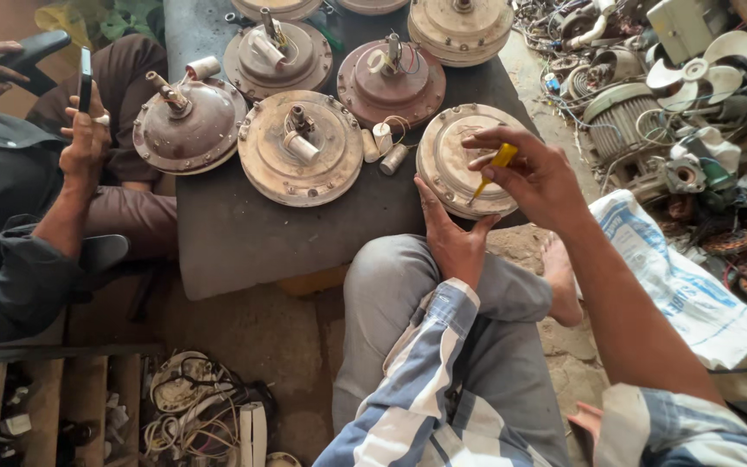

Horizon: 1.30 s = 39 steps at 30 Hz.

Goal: The person sits on the floor at a low table covered with circular motor end plates and uses a yellow utility knife to scrape the edge and surface of one metal plate, steadying it with the other hand and turning it as they work. They occasionally pause and reposition the plate while continuing to scrape around its rim.

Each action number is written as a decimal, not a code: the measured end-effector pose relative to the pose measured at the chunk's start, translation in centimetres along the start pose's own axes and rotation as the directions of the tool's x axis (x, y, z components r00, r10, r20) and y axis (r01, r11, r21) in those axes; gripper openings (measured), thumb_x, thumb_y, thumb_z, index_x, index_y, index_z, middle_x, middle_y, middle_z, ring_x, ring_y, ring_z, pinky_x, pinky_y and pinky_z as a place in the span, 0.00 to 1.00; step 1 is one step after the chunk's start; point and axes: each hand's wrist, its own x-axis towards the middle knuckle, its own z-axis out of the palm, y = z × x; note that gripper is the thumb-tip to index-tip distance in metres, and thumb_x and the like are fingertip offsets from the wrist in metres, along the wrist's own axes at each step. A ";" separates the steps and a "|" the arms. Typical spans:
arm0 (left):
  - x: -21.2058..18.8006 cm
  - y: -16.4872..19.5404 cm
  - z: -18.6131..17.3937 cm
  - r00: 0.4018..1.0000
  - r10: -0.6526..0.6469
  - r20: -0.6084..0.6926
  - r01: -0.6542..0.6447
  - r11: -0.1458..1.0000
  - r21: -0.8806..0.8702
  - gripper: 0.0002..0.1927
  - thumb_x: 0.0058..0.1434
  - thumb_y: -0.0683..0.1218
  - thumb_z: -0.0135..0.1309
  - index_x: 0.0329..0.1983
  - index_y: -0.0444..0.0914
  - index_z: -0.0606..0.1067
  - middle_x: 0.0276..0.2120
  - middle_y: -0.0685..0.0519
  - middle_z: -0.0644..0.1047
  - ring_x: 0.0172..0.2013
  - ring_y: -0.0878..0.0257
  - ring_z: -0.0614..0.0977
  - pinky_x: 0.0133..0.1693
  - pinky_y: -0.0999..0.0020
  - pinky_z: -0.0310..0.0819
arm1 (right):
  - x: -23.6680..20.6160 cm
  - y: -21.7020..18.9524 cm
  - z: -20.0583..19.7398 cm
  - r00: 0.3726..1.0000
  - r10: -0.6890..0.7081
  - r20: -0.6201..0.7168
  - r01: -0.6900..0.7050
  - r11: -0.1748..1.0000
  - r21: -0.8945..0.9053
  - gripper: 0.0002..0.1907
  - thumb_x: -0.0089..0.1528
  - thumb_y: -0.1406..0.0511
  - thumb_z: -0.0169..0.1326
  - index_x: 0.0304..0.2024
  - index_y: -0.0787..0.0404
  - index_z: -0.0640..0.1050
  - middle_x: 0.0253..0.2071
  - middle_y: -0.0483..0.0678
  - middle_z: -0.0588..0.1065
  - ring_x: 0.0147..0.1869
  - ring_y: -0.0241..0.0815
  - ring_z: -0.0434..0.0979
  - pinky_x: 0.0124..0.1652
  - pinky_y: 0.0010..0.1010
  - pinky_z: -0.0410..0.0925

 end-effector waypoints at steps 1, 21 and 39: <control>0.1 -0.1 0.1 1.000 0.008 -0.007 -0.008 1.000 -0.001 0.70 0.42 0.44 0.75 0.81 0.37 0.42 0.77 0.34 0.56 0.74 0.39 0.61 0.71 0.56 0.59 | 0.0 -0.1 0.1 1.000 -0.009 0.007 0.008 0.999 0.044 0.21 0.66 0.76 0.53 0.63 0.65 0.71 0.60 0.49 0.78 0.57 0.36 0.82 0.53 0.26 0.76; 0.0 -0.2 0.2 1.000 0.020 -0.014 -0.021 1.000 -0.018 0.71 0.42 0.44 0.75 0.81 0.38 0.41 0.77 0.34 0.55 0.75 0.39 0.61 0.72 0.55 0.59 | -0.5 -1.1 0.4 0.999 -0.025 -0.040 0.015 0.977 -0.213 0.26 0.65 0.76 0.56 0.65 0.61 0.70 0.51 0.52 0.80 0.53 0.41 0.84 0.50 0.31 0.77; -0.3 -0.6 0.2 1.000 -0.004 0.003 0.004 1.000 -0.002 0.70 0.42 0.43 0.74 0.82 0.38 0.41 0.77 0.35 0.55 0.75 0.39 0.61 0.72 0.56 0.59 | 0.0 5.9 2.7 0.996 0.035 -0.079 0.033 0.689 0.724 0.12 0.65 0.64 0.43 0.28 0.64 0.66 0.23 0.45 0.62 0.26 0.34 0.58 0.30 0.26 0.57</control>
